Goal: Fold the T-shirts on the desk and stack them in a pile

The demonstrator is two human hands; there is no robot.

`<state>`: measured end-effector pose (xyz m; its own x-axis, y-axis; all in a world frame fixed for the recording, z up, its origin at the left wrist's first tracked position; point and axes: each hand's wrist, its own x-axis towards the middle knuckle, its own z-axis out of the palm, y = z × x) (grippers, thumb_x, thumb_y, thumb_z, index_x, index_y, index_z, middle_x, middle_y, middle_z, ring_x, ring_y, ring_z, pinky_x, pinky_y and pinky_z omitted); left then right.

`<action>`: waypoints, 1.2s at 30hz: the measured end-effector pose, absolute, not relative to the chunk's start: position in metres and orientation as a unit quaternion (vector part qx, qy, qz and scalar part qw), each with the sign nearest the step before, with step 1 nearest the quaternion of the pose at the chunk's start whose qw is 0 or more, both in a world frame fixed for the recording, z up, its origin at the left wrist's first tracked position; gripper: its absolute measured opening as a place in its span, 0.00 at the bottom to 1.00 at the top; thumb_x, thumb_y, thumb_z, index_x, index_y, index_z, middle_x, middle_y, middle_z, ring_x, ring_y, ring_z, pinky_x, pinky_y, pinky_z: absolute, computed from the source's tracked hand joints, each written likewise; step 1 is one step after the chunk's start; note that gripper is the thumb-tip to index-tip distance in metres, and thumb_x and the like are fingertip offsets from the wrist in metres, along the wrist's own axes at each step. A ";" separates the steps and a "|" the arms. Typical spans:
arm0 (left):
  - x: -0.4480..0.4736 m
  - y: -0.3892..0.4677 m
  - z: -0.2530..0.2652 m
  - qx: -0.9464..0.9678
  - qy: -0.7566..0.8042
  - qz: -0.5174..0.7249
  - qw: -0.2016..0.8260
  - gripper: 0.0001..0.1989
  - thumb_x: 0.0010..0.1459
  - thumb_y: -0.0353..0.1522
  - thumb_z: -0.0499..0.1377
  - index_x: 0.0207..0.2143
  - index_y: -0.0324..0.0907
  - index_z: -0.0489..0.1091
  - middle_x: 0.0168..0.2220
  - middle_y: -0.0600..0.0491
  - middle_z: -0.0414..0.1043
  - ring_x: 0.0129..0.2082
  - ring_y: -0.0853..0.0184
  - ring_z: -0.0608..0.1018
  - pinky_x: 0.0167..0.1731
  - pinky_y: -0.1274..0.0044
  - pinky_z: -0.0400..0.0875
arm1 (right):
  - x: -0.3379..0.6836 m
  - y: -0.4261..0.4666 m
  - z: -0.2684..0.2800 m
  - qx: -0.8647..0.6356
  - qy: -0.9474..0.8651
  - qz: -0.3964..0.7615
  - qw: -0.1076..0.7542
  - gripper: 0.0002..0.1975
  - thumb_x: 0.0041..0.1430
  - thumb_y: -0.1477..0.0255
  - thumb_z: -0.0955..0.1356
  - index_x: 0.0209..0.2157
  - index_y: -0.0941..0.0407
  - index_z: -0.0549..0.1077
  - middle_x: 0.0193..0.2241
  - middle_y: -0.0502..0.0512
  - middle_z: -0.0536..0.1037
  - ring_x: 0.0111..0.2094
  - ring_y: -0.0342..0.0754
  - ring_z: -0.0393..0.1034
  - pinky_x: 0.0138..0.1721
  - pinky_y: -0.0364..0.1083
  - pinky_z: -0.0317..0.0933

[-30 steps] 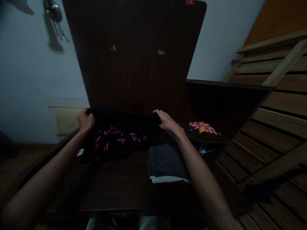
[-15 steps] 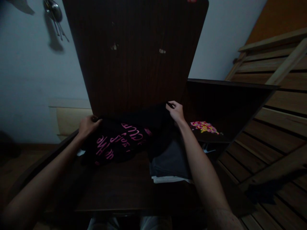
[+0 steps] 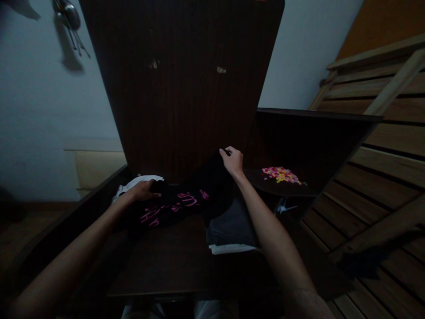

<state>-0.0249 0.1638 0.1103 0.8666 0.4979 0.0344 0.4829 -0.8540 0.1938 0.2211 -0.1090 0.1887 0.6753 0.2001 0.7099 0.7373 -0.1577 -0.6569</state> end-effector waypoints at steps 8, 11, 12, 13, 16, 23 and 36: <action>-0.053 0.180 0.116 0.789 0.319 0.128 0.509 0.24 0.40 0.50 0.66 0.33 0.41 0.75 0.30 0.49 0.80 0.32 0.56 0.81 0.31 0.71 0.75 | 0.260 -0.140 0.170 -0.732 -0.126 -0.297 0.600 0.15 0.55 0.60 0.65 0.24 0.57 0.71 0.25 0.54 0.75 0.29 0.49 0.68 0.32 0.45 0.59; -0.052 0.173 0.126 0.719 0.339 0.224 0.563 0.22 0.41 0.46 0.67 0.35 0.40 0.75 0.27 0.48 0.79 0.27 0.58 0.80 0.27 0.72 0.74 | 0.259 -0.137 0.155 -0.790 -0.119 -0.232 0.554 0.10 0.54 0.65 0.66 0.28 0.58 0.74 0.28 0.56 0.77 0.33 0.52 0.70 0.37 0.48 0.61; -0.050 0.169 0.130 0.701 0.333 0.256 0.576 0.21 0.43 0.44 0.67 0.36 0.39 0.75 0.27 0.49 0.79 0.27 0.59 0.80 0.27 0.72 0.74 | 0.255 -0.134 0.150 -0.809 -0.133 -0.222 0.528 0.09 0.52 0.67 0.67 0.31 0.57 0.76 0.32 0.57 0.78 0.36 0.54 0.71 0.40 0.50 0.62; -0.047 0.166 0.134 0.687 0.324 0.281 0.587 0.20 0.44 0.43 0.66 0.37 0.40 0.75 0.27 0.50 0.79 0.27 0.59 0.80 0.27 0.72 0.74 | 0.249 -0.129 0.146 -0.824 -0.158 -0.220 0.499 0.10 0.50 0.70 0.68 0.35 0.56 0.76 0.36 0.58 0.78 0.40 0.56 0.71 0.44 0.53 0.62; -0.034 0.150 0.145 0.676 0.290 0.320 0.597 0.19 0.45 0.42 0.64 0.37 0.40 0.75 0.28 0.51 0.79 0.29 0.60 0.80 0.30 0.72 0.75 | 0.219 -0.106 0.137 -0.822 -0.295 -0.212 0.438 0.20 0.46 0.73 0.70 0.45 0.52 0.75 0.47 0.60 0.74 0.51 0.60 0.66 0.52 0.61 0.57; -0.012 0.093 0.170 0.808 0.077 0.259 0.523 0.24 0.44 0.42 0.65 0.44 0.41 0.73 0.42 0.50 0.77 0.44 0.59 0.77 0.47 0.68 0.70 | 0.134 -0.043 0.128 -0.607 -0.636 -0.021 0.476 0.39 0.43 0.62 0.75 0.58 0.52 0.65 0.55 0.59 0.69 0.55 0.55 0.63 0.55 0.54 0.58; -0.055 0.150 0.148 0.907 0.201 0.216 0.300 0.15 0.44 0.42 0.61 0.30 0.41 0.75 0.28 0.52 0.76 0.31 0.60 0.77 0.31 0.74 0.67 | 0.168 -0.059 0.141 -0.763 -0.418 -0.094 0.484 0.10 0.43 0.65 0.70 0.19 0.56 0.70 0.18 0.47 0.70 0.26 0.45 0.66 0.27 0.41 0.54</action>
<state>-0.0545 0.1499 0.1479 0.8259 0.4937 0.2722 0.2345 -0.7399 0.6306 0.1676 -0.0594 0.1412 0.6332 0.5465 0.5480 0.7289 -0.1832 -0.6596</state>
